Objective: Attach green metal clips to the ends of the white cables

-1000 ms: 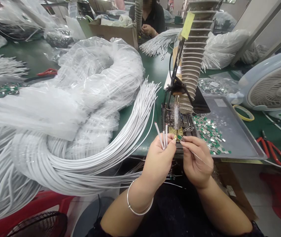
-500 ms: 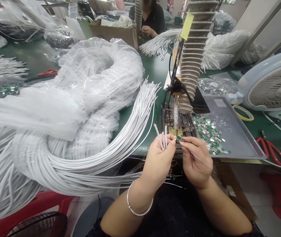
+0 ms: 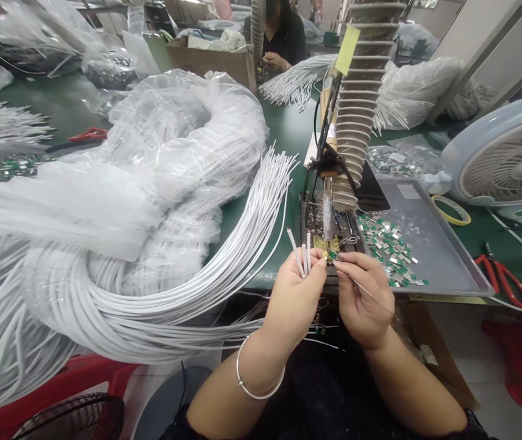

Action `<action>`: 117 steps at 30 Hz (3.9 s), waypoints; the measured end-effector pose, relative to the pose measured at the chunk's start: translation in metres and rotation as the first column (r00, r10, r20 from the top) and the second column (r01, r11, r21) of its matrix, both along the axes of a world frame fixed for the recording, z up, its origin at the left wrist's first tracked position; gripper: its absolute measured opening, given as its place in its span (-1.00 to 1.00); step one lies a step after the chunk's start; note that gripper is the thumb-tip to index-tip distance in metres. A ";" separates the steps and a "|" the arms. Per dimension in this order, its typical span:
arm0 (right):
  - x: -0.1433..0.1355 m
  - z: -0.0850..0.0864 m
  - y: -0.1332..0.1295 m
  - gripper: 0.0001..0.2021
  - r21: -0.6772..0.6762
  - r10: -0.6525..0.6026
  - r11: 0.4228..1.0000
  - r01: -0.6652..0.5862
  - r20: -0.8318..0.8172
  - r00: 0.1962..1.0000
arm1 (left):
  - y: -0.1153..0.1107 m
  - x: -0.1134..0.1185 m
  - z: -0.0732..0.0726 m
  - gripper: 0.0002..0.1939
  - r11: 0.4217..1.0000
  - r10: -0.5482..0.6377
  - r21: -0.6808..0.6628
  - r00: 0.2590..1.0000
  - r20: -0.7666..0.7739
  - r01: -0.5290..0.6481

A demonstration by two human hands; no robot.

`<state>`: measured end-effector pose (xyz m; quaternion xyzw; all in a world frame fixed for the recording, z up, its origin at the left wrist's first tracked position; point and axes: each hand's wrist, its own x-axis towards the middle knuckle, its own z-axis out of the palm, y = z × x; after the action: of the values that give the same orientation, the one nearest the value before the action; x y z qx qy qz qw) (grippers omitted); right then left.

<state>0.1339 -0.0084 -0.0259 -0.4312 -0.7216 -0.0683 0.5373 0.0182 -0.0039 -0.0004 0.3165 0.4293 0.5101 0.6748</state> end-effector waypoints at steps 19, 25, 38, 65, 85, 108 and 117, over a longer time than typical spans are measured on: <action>0.003 -0.004 -0.004 -0.76 -0.068 0.063 0.995 -0.069 -0.089 0.994 | -0.001 -0.002 -0.006 -0.92 1.000 -0.014 -0.026 1.000 -0.001 0.014; 0.005 -0.006 -0.006 -0.75 -0.188 0.060 0.978 -0.084 -0.134 0.989 | -0.002 -0.008 -0.014 -0.86 0.999 -0.043 -0.003 0.994 -0.100 0.043; 0.006 -0.006 -0.003 -0.78 -0.168 0.115 0.979 -0.117 -0.021 0.993 | -0.004 -0.019 -0.015 -0.85 0.990 -0.124 0.036 0.966 -0.227 0.136; 0.001 -0.005 -0.002 -0.81 -0.121 0.118 0.983 -0.138 -0.157 0.980 | 0.007 -0.014 0.002 -0.88 0.983 -0.059 0.142 0.935 -0.351 0.115; -0.001 0.001 0.003 -0.79 -0.080 0.088 0.992 -0.099 -0.127 0.988 | 0.012 -0.013 0.009 -0.89 0.979 -0.048 0.167 0.927 -0.371 0.118; -0.001 0.001 0.000 -0.82 -0.106 0.093 0.989 -0.107 -0.131 0.987 | 0.007 -0.016 0.006 -0.90 0.975 -0.045 0.184 0.922 -0.385 0.124; 0.000 -0.002 -0.003 -0.83 -0.110 0.082 0.989 -0.094 -0.106 0.991 | 0.004 -0.017 -0.005 -0.90 0.972 -0.057 0.189 0.923 -0.380 0.138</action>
<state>0.1336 -0.0115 -0.0281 -0.4320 -0.7147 0.0190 0.5498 0.0014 -0.0003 -0.0049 0.4988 0.4762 0.4492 0.5681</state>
